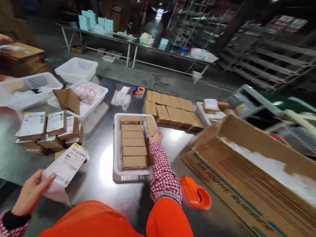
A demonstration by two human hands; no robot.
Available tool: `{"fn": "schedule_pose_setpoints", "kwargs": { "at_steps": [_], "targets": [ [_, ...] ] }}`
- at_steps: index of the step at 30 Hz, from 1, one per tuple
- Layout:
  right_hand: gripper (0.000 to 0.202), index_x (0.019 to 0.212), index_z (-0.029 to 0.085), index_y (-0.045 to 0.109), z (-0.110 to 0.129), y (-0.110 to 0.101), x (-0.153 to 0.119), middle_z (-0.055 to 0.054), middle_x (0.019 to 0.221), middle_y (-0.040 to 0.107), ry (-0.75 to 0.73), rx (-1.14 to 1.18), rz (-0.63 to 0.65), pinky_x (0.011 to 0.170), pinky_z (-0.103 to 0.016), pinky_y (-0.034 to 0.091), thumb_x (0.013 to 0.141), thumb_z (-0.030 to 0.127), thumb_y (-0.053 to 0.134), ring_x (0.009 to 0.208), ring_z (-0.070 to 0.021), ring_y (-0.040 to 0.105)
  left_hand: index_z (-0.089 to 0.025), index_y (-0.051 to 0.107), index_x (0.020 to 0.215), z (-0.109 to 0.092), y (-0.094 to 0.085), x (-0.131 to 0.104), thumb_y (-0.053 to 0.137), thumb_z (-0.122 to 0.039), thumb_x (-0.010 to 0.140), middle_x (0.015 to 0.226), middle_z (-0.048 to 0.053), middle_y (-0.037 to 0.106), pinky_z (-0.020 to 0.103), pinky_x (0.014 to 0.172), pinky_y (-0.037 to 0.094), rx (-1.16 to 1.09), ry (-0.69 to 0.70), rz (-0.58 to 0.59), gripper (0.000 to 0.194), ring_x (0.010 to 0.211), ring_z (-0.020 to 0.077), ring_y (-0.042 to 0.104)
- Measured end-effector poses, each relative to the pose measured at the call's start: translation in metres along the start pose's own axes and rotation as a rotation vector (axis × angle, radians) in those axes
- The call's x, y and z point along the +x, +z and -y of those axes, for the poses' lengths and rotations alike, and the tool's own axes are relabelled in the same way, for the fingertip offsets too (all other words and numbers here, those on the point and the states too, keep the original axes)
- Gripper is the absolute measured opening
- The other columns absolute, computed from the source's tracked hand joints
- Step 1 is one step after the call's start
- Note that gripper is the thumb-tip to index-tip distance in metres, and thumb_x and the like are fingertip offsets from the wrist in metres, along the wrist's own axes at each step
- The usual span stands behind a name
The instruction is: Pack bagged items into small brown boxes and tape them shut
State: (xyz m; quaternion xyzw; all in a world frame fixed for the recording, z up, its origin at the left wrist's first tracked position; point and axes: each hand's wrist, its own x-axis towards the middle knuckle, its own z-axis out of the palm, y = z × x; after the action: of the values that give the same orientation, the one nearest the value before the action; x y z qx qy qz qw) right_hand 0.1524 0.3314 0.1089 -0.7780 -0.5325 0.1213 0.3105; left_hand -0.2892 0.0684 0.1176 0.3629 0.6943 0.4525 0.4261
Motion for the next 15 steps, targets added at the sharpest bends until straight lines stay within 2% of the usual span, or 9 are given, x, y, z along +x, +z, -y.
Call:
{"fn": "schedule_pose_setpoints", "kwargs": {
  "at_steps": [2, 4, 6, 7, 8, 10, 12, 13, 15],
  "targets": [
    [0.026, 0.087, 0.01, 0.065, 0.012, 0.009, -0.004, -0.028, 0.109, 0.057, -0.005, 0.039, 0.085, 0.091, -0.054, 0.04, 0.07, 0.029, 0.068, 0.114, -0.0392, 0.051, -0.018, 0.058, 0.077, -0.006, 0.003, -0.009, 0.071, -0.057, 0.067, 0.065, -0.002, 0.06, 0.024, 0.054, 0.044, 0.005, 0.022, -0.032, 0.042, 0.06, 0.0142, 0.053],
    [0.027, 0.091, 0.01, 0.065, 0.036, 0.022, -0.018, -0.029, 0.119, 0.053, -0.071, 0.12, 0.194, 0.096, -0.056, 0.038, 0.074, 0.032, 0.067, 0.124, -0.0402, 0.044, -0.018, 0.058, 0.076, -0.014, 0.006, -0.018, 0.07, -0.055, 0.069, 0.065, -0.002, 0.059, 0.023, 0.053, 0.043, 0.022, 0.038, -0.053, 0.04, 0.058, 0.0132, 0.052],
    [0.037, 0.103, 0.014, 0.064, 0.069, 0.037, -0.05, -0.022, 0.125, 0.054, -0.183, 0.24, 0.348, 0.098, -0.051, 0.041, 0.074, 0.036, 0.069, 0.124, -0.0346, 0.047, -0.018, 0.058, 0.075, -0.02, 0.009, -0.025, 0.068, -0.054, 0.07, 0.065, -0.002, 0.059, 0.023, 0.053, 0.042, 0.065, 0.064, -0.074, 0.037, 0.058, 0.0127, 0.051],
    [0.043, 0.109, 0.017, 0.062, 0.088, 0.044, -0.072, -0.016, 0.123, 0.058, -0.245, 0.308, 0.448, 0.096, -0.046, 0.045, 0.072, 0.038, 0.071, 0.119, -0.0294, 0.053, -0.018, 0.059, 0.075, -0.022, 0.011, -0.028, 0.068, -0.053, 0.071, 0.065, -0.002, 0.059, 0.022, 0.053, 0.041, 0.092, 0.079, -0.081, 0.037, 0.059, 0.0127, 0.051],
    [0.048, 0.111, 0.022, 0.062, 0.106, 0.051, -0.097, -0.01, 0.117, 0.062, -0.315, 0.385, 0.571, 0.091, -0.04, 0.05, 0.069, 0.04, 0.074, 0.11, -0.0243, 0.059, -0.018, 0.059, 0.074, -0.022, 0.011, -0.031, 0.067, -0.053, 0.071, 0.065, -0.002, 0.059, 0.022, 0.053, 0.041, 0.116, 0.093, -0.084, 0.036, 0.06, 0.0127, 0.051],
    [0.067, 0.117, 0.022, 0.059, 0.139, 0.064, -0.144, -0.007, 0.115, 0.064, -0.49, 0.686, 1.08, 0.089, -0.038, 0.052, 0.057, 0.04, 0.082, 0.102, -0.0219, 0.062, -0.018, 0.058, 0.072, -0.02, 0.009, -0.034, 0.065, -0.053, 0.073, 0.064, -0.002, 0.057, 0.022, 0.053, 0.04, 0.154, 0.111, -0.087, 0.035, 0.059, 0.0122, 0.05],
    [0.056, 0.104, 0.02, 0.062, 0.161, 0.072, -0.181, -0.004, 0.098, 0.067, -0.431, 0.851, 1.318, 0.08, -0.037, 0.055, 0.059, 0.046, 0.081, 0.086, -0.0193, 0.065, -0.019, 0.057, 0.069, -0.014, 0.002, -0.033, 0.061, -0.055, 0.076, 0.06, -0.003, 0.055, 0.022, 0.051, 0.039, 0.198, 0.101, -0.086, 0.037, 0.056, 0.0115, 0.048],
    [0.049, 0.097, 0.019, 0.064, 0.168, 0.073, -0.194, -0.003, 0.09, 0.067, -0.379, 0.891, 1.356, 0.076, -0.036, 0.055, 0.061, 0.049, 0.079, 0.08, -0.0182, 0.064, -0.019, 0.056, 0.068, -0.011, -0.004, -0.032, 0.059, -0.057, 0.078, 0.059, -0.003, 0.054, 0.022, 0.05, 0.039, 0.229, 0.089, -0.08, 0.039, 0.055, 0.0118, 0.048],
    [0.038, 0.085, 0.019, 0.065, 0.175, 0.072, -0.212, -0.001, 0.08, 0.067, -0.315, 0.907, 1.325, 0.07, -0.034, 0.055, 0.065, 0.049, 0.075, 0.072, -0.0169, 0.063, -0.018, 0.061, 0.074, -0.005, -0.017, -0.03, 0.058, -0.057, 0.078, 0.066, -0.001, 0.061, 0.025, 0.055, 0.044, 0.3, 0.076, -0.086, 0.039, 0.062, 0.0149, 0.056]
  ]
}}
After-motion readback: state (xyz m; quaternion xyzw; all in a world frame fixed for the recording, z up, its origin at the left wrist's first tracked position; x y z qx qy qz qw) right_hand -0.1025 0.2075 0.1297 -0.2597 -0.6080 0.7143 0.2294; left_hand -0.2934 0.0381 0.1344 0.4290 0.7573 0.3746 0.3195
